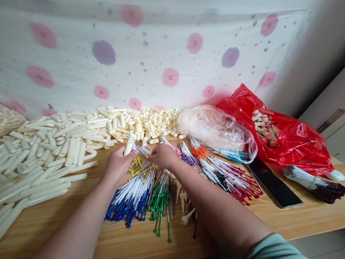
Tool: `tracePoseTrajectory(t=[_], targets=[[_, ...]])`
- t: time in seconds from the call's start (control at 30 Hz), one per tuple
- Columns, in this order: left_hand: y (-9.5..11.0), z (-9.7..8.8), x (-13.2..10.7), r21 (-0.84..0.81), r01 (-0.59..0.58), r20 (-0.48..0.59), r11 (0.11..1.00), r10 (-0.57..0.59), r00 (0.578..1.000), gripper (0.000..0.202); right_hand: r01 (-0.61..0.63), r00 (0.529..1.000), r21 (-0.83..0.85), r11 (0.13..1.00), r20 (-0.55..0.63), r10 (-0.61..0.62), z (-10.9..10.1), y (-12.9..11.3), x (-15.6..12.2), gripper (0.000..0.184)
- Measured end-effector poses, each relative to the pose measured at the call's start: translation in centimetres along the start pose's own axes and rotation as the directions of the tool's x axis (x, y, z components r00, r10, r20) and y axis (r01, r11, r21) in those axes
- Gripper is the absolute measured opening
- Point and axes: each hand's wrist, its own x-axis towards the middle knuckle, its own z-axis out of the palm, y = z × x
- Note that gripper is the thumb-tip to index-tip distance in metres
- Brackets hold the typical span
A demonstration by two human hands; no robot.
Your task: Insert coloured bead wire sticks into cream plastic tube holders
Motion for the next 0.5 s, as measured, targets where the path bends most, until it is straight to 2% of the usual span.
tracePoseTrajectory(t=[0.1, 0.17, 0.27, 0.33, 0.4, 0.5], targets=[[0.4, 1.1, -1.0, -0.135, 0.042, 0.137, 0.990, -0.024, 0.990, 0.031, 0.098, 0.995, 0.139, 0.985, -0.007, -0.098, -0.8, 0.1, -1.8, 0.020], [0.8, 1.7, -1.7, -0.229, 0.063, 0.179, 0.971, -0.021, 0.984, 0.032, 0.144, 0.989, 0.203, 0.968, -0.010, -0.145, -1.1, 0.4, -3.1, 0.020], [1.7, 2.3, -3.0, -0.437, 0.139, 0.238, 0.889, -0.035, 0.971, 0.030, 0.218, 0.974, 0.331, 0.918, -0.012, -0.227, -1.4, 1.1, -4.8, 0.021], [2.3, 2.4, -3.7, -0.512, 0.191, 0.281, 0.838, -0.046, 0.959, 0.028, 0.258, 0.961, 0.446, 0.857, -0.025, -0.276, -1.6, 1.7, -5.6, 0.021], [2.8, 2.4, -4.2, -0.548, 0.217, 0.286, 0.808, -0.063, 0.956, 0.027, 0.249, 0.962, 0.540, 0.804, -0.038, -0.272, -1.8, 2.1, -6.3, 0.022], [3.1, 2.3, -4.4, -0.583, 0.256, 0.292, 0.771, -0.095, 0.952, 0.025, 0.226, 0.964, 0.595, 0.771, -0.025, -0.264, -2.1, 2.9, -7.0, 0.024]])
